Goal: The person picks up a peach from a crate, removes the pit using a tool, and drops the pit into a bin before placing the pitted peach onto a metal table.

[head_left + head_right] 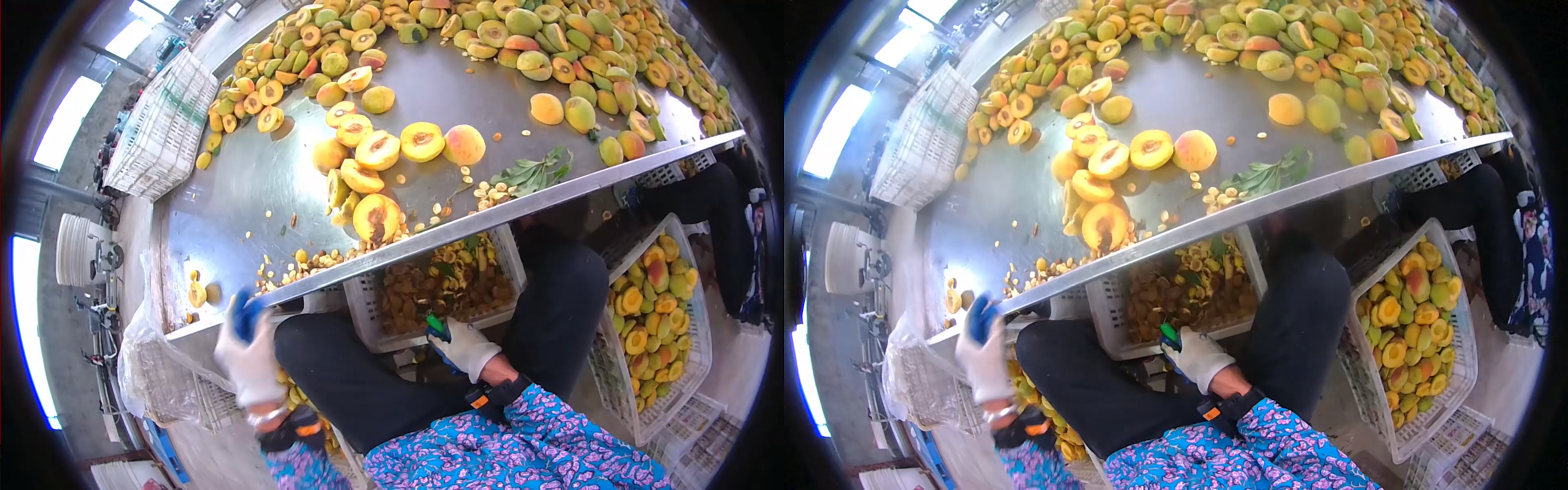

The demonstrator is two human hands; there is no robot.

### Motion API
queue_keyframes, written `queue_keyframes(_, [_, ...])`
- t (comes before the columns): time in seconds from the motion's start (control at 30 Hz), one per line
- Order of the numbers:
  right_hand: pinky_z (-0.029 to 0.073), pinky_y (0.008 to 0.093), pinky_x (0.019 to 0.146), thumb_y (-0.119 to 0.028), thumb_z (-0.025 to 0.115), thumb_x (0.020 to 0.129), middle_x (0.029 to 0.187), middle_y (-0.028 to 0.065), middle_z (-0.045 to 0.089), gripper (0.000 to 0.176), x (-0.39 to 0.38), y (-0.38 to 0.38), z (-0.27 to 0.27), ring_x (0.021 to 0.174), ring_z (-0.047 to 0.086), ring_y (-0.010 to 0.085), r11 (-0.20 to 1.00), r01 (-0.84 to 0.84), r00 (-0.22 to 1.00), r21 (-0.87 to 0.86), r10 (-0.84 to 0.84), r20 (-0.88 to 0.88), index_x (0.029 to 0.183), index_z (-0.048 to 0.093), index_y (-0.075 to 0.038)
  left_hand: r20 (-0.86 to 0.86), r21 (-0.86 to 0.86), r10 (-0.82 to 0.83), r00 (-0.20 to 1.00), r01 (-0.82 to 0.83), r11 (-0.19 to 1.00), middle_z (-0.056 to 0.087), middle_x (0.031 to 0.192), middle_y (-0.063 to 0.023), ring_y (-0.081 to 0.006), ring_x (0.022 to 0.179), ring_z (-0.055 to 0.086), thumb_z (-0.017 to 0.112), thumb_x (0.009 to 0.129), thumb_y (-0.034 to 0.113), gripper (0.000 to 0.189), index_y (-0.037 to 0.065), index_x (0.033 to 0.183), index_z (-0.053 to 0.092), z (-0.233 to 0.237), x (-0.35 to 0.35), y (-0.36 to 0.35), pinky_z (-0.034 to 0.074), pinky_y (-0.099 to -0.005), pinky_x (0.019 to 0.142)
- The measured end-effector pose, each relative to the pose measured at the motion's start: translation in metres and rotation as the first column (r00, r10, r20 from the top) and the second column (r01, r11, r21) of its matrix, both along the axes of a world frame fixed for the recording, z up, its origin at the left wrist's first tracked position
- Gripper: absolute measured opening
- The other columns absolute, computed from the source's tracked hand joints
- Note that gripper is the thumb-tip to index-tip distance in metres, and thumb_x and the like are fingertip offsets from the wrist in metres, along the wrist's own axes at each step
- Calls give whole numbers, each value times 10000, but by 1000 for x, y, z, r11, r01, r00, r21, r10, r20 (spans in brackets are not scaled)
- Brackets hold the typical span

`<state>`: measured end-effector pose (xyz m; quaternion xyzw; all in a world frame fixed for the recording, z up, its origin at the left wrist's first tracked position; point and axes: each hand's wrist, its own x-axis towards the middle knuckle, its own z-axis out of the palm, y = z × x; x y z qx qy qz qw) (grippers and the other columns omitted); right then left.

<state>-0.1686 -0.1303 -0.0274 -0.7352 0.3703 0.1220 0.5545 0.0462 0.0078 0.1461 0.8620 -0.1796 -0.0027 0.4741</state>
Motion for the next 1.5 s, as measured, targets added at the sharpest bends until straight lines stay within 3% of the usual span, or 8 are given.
queue_keyframes(0.2, [453,495,745,-402,559,836,904,251,620,406,-2,-3,4,866,587,428,998,53,999,18,-53,7,976,546,-21,198,738,-389,900,124,663,639,970,-193,-300,887,628,719,720,318,499,34,1110,588,-34,-21,-165,485,-363,787])
queue_keyframes(0.3, [455,493,742,-392,566,832,899,241,624,393,-2,0,-2,859,588,429,994,99,995,42,-100,26,958,549,-20,80,784,-387,919,182,594,638,972,-194,-337,923,605,740,685,332,533,44,1107,588,-36,-16,-186,474,-387,809])
queue_keyframes(0.47, [455,491,729,-385,580,824,877,245,619,391,-2,-3,0,839,590,422,996,90,994,-7,-89,57,961,543,-21,65,448,-419,905,349,823,655,931,-140,-282,856,639,750,674,236,406,43,1006,618,-47,11,-155,494,-348,769])
queue_keyframes(0.57, [453,489,718,-372,589,819,866,243,616,383,-6,1,-7,833,589,417,986,165,985,-33,-163,56,959,541,-19,-219,-225,-400,890,352,908,634,968,-132,-269,859,640,655,758,127,352,-4,1072,565,-46,26,-111,527,-347,753])
queue_keyframes(0.73, [451,470,712,-304,604,818,872,233,613,329,-1,3,6,854,587,406,975,221,962,-1,-217,164,962,534,-16,-485,-873,-770,414,-274,403,566,1138,-183,-330,1041,572,526,907,313,411,55,1224,481,-36,-13,-37,519,-467,824])
queue_keyframes(1.0, [456,405,591,-216,608,838,729,193,600,264,1,13,71,656,600,357,904,308,895,295,-381,232,985,525,-14,-653,-675,-723,226,-607,419,556,1156,-165,-329,1098,523,429,897,512,573,57,1244,459,-96,-67,-13,430,-503,938])
queue_keyframes(1.2, [443,459,630,-272,580,852,773,233,597,316,7,31,93,746,587,405,994,-83,963,-65,97,253,978,456,-11,-645,-756,-688,332,-407,513,561,1135,-157,-330,1090,524,411,927,449,488,42,1183,495,-112,-78,-14,410,-505,959])
queue_keyframes(1.5, [445,470,626,-306,556,863,759,236,588,329,11,41,81,736,581,417,975,-156,957,-160,189,219,955,459,-5,-689,-722,-627,364,-421,549,557,1135,-148,-294,1063,547,453,931,353,457,15,1238,452,-107,-85,-17,438,-475,936])
